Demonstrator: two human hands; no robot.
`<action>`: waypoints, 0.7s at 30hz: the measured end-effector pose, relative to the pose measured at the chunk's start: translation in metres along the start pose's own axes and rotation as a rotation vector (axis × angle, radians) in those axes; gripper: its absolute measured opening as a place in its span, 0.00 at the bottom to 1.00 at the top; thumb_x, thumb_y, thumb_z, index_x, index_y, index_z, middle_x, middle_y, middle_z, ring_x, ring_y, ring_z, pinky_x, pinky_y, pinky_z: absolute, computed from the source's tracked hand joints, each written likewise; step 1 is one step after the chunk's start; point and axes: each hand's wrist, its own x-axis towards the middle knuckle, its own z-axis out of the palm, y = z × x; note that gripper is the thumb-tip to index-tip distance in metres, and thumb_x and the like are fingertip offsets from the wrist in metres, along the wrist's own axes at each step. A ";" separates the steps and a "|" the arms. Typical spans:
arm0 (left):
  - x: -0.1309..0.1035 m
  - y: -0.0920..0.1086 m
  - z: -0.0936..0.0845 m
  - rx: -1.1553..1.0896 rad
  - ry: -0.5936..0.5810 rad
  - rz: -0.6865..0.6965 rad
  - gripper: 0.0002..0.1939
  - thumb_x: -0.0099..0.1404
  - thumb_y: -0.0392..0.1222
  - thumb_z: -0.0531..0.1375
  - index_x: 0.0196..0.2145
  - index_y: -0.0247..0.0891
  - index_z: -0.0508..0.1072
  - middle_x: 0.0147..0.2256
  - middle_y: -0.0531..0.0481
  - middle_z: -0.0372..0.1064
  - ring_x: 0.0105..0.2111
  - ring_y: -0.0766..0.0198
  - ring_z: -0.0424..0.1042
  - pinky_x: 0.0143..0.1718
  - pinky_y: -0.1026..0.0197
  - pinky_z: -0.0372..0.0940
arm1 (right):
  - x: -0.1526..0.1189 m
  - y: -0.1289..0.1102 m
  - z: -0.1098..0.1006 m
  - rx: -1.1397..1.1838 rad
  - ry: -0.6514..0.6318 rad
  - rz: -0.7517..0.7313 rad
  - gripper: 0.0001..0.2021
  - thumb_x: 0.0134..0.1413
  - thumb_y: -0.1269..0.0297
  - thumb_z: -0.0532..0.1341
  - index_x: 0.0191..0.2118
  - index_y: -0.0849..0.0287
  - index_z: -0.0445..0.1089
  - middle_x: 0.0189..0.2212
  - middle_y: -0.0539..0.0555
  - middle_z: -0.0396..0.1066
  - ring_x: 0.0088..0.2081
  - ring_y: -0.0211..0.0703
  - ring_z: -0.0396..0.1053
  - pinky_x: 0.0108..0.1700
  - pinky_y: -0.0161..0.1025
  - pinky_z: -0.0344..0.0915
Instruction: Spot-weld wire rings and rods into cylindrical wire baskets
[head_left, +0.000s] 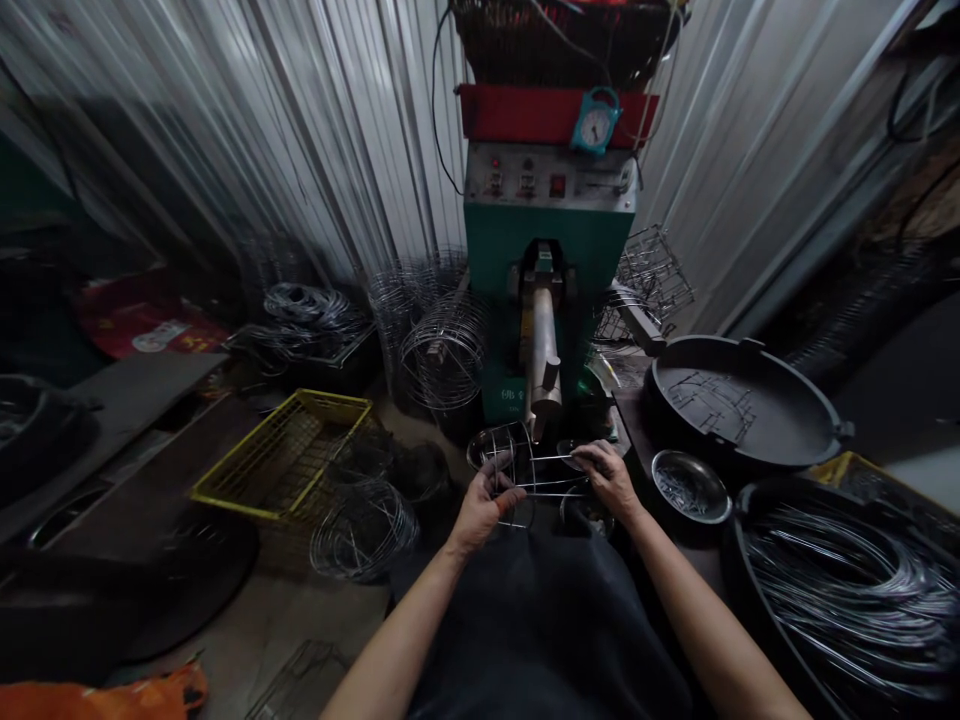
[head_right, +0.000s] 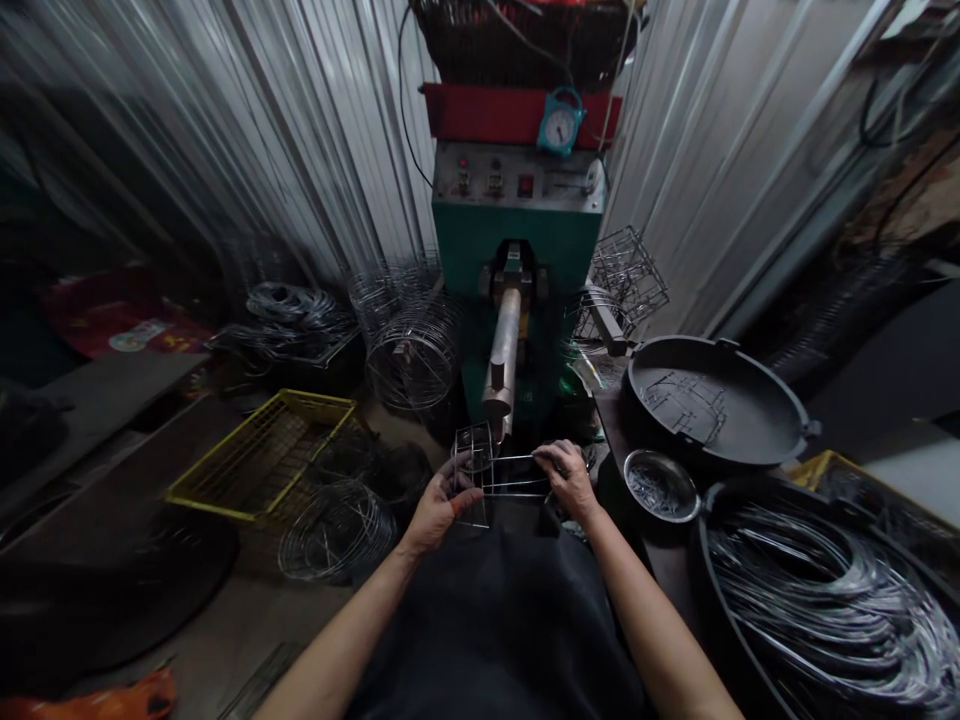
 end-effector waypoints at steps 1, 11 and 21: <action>0.001 0.000 0.000 -0.002 -0.003 0.005 0.31 0.45 0.37 0.66 0.49 0.41 0.64 0.22 0.59 0.59 0.24 0.73 0.59 0.29 0.68 0.55 | 0.001 0.001 0.000 0.002 0.008 -0.001 0.09 0.54 0.60 0.54 0.33 0.54 0.69 0.30 0.53 0.67 0.37 0.44 0.63 0.41 0.42 0.58; 0.014 -0.001 0.004 -0.045 -0.012 -0.021 0.33 0.43 0.38 0.67 0.49 0.42 0.64 0.22 0.60 0.60 0.24 0.73 0.61 0.32 0.68 0.56 | 0.007 0.005 -0.003 -0.006 0.052 -0.035 0.08 0.54 0.61 0.54 0.33 0.55 0.69 0.29 0.52 0.67 0.35 0.43 0.63 0.39 0.41 0.58; 0.026 0.000 0.001 0.002 -0.008 -0.024 0.33 0.44 0.37 0.66 0.49 0.39 0.63 0.21 0.61 0.58 0.21 0.75 0.58 0.27 0.68 0.54 | 0.011 0.012 0.001 0.016 0.068 -0.036 0.07 0.53 0.61 0.55 0.33 0.55 0.69 0.30 0.52 0.67 0.35 0.42 0.63 0.40 0.41 0.59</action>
